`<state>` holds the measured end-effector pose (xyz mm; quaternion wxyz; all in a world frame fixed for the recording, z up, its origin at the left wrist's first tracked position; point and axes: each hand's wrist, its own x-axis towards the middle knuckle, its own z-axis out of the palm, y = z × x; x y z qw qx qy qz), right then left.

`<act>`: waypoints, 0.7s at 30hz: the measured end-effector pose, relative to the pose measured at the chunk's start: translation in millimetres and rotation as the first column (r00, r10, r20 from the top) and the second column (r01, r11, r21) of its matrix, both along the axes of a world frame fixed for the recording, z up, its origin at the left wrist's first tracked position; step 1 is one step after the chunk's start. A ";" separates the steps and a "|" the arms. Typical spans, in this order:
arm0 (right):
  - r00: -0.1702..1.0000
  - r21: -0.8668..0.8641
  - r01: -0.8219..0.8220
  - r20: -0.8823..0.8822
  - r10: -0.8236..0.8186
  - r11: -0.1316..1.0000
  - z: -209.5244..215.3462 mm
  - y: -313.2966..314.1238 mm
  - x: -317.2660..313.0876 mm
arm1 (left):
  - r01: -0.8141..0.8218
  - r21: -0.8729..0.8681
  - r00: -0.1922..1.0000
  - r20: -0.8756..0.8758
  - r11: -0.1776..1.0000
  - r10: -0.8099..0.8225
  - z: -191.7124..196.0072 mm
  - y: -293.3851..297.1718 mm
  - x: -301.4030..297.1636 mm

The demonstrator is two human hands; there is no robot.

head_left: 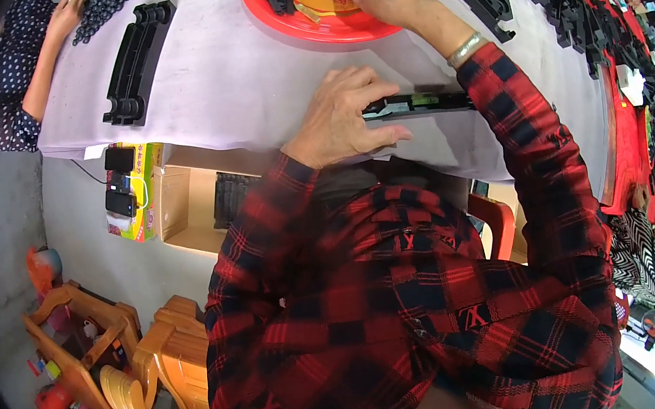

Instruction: The person assembles translucent green pins into a black plastic housing, then places the finished unit into a storage box. This is done using a yellow probe tool.

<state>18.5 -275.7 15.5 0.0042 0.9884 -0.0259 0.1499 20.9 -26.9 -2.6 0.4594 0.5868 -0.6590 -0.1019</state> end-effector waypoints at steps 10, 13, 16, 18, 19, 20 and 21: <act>0.943 -0.040 0.266 -0.195 -0.268 0.963 35.5 27.1 17.4 | -0.019 -0.038 1.000 -0.021 0.999 0.018 -5.6 1.9 2.2; 0.942 -0.010 0.296 -0.163 -0.294 0.955 43.5 32.5 7.2 | -0.013 -0.039 1.000 -0.027 0.999 0.012 -4.7 0.1 2.0; 0.954 -0.008 0.275 -0.120 -0.274 0.961 30.8 11.5 -2.3 | -0.002 -0.045 0.999 -0.049 0.999 0.000 -0.4 -4.8 -0.4; 0.964 -0.002 0.234 -0.132 -0.232 0.972 25.7 1.2 -4.0 | -0.006 -0.038 0.998 -0.067 0.999 0.003 0.6 -5.4 -0.1; 0.979 0.051 0.186 -0.095 -0.181 0.981 23.1 -4.0 -4.8 | -0.001 -0.033 0.998 -0.061 0.999 -0.001 1.2 -5.9 -0.4; 0.991 0.104 0.130 -0.059 -0.124 0.986 21.9 -4.4 -5.4 | -0.002 -0.026 0.998 -0.057 1.000 0.001 0.1 -4.6 -0.5; 0.991 0.107 0.128 -0.059 -0.122 0.986 22.0 -6.5 -7.6 | -0.004 -0.023 0.998 -0.057 1.000 0.003 -0.9 -3.9 0.0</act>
